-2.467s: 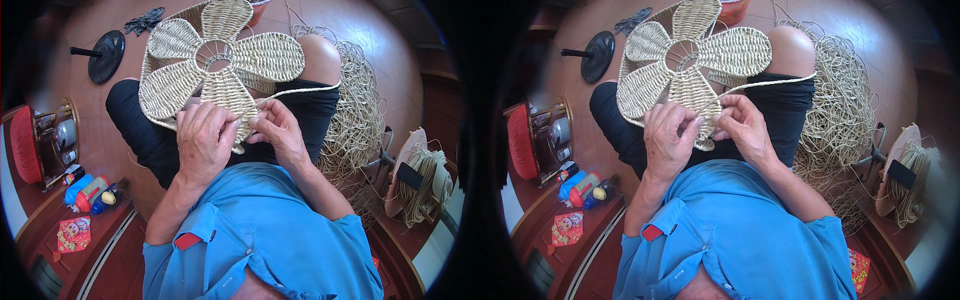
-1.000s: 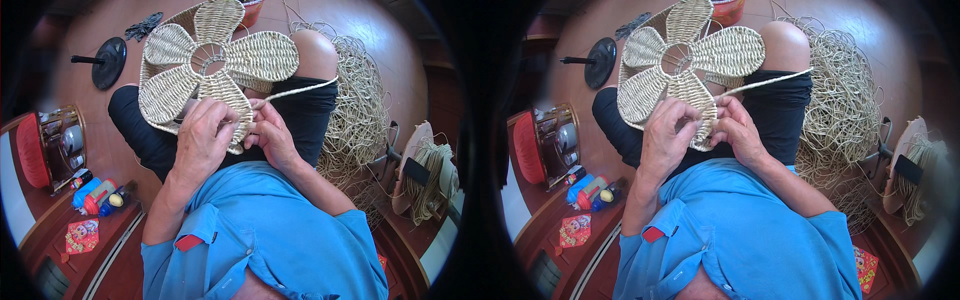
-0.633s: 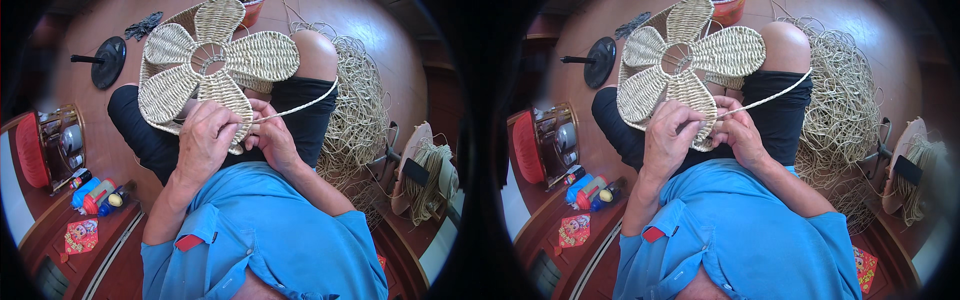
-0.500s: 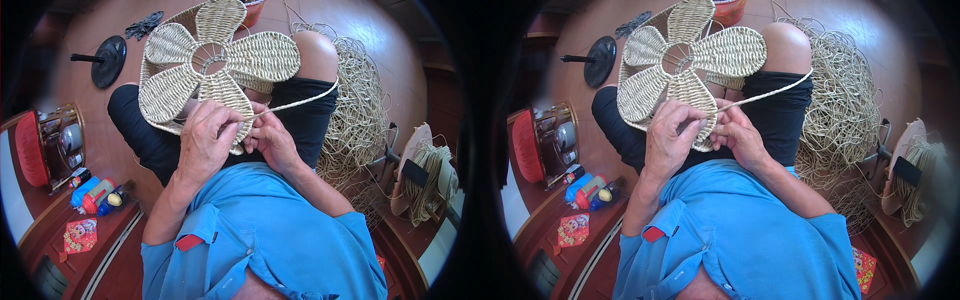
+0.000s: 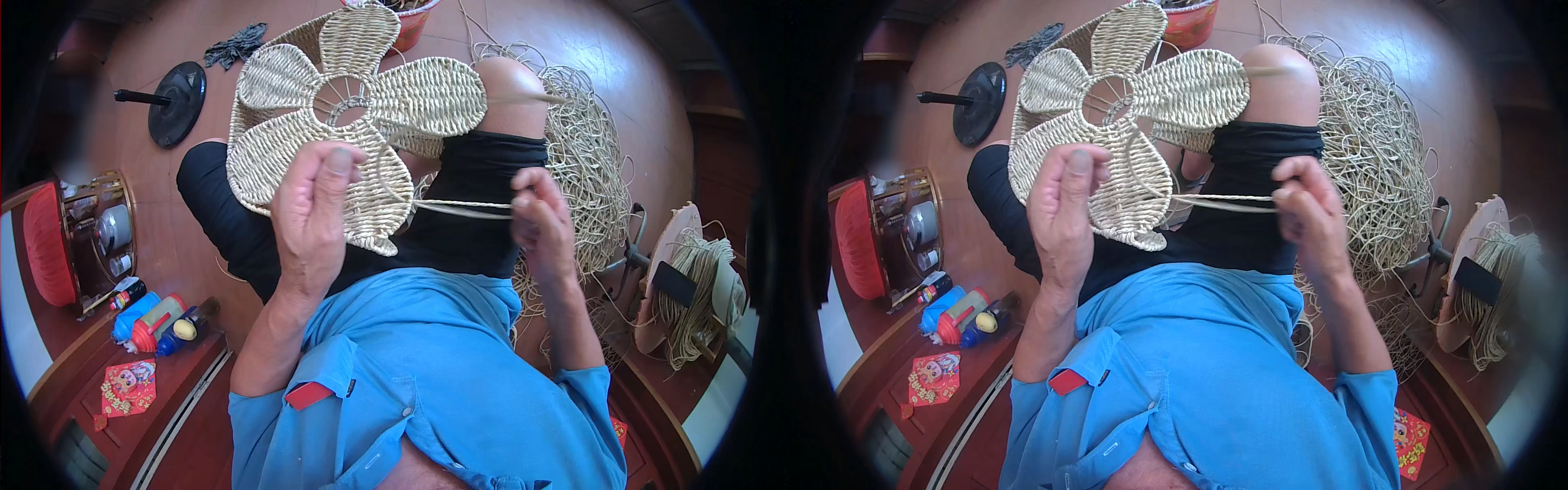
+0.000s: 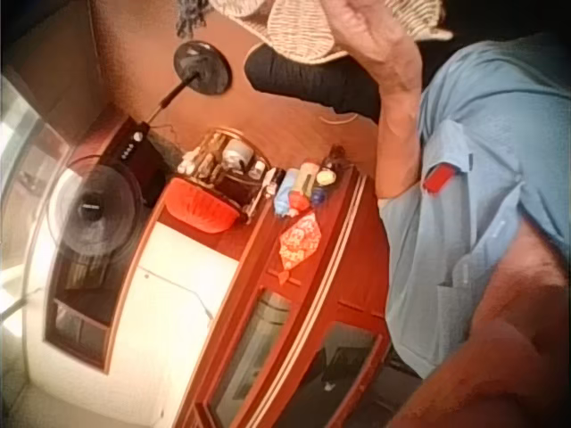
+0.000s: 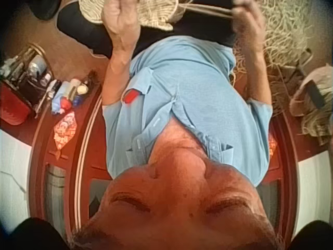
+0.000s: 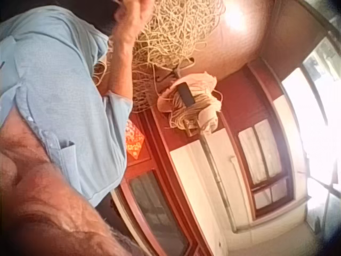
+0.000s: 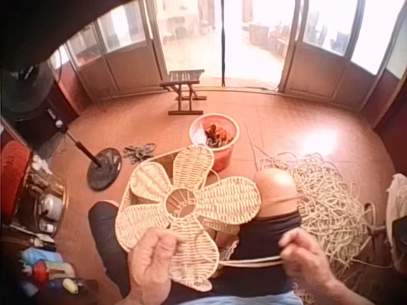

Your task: Weaving straw strands into a decorative flower-shaped frame.

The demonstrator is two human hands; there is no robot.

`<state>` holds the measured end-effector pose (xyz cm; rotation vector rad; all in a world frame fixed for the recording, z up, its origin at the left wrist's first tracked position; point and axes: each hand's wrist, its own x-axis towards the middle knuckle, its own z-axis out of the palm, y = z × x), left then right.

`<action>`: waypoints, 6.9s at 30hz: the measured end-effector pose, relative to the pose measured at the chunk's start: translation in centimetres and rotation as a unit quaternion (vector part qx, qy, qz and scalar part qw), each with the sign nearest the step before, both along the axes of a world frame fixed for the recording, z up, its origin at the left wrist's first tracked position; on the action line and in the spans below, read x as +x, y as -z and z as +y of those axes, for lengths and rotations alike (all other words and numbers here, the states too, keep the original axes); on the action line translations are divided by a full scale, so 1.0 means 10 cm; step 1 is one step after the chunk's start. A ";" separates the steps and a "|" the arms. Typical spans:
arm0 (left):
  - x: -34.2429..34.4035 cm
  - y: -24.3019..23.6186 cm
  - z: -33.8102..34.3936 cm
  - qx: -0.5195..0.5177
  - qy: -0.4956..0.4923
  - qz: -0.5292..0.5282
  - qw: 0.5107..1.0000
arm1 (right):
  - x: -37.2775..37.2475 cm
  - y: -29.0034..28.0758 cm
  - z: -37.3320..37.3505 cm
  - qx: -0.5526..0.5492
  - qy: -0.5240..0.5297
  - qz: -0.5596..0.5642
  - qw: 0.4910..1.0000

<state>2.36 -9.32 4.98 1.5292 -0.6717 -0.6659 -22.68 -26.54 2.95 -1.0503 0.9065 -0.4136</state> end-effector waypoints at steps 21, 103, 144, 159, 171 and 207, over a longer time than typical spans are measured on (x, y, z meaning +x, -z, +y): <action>-0.07 0.12 0.00 0.158 0.069 -0.356 0.918 | -0.39 -0.21 -0.40 -0.464 0.084 0.121 0.874; 0.03 0.17 0.51 0.125 0.053 -0.392 0.910 | 0.96 0.38 0.60 0.073 -0.140 -0.001 0.987; -0.24 0.23 0.40 0.183 0.040 -0.413 0.891 | 0.95 0.42 0.57 0.110 -0.164 -0.002 0.980; -0.28 0.15 0.39 0.199 0.050 -0.409 0.889 | 0.93 0.56 0.60 0.110 -0.139 -0.011 0.984; -0.24 0.24 0.42 0.193 0.043 -0.378 0.904 | 0.92 0.50 0.39 0.208 -0.211 -0.022 0.955; -0.18 0.27 0.35 0.187 0.051 -0.430 0.882 | 0.88 0.52 0.45 0.264 -0.164 -0.045 0.949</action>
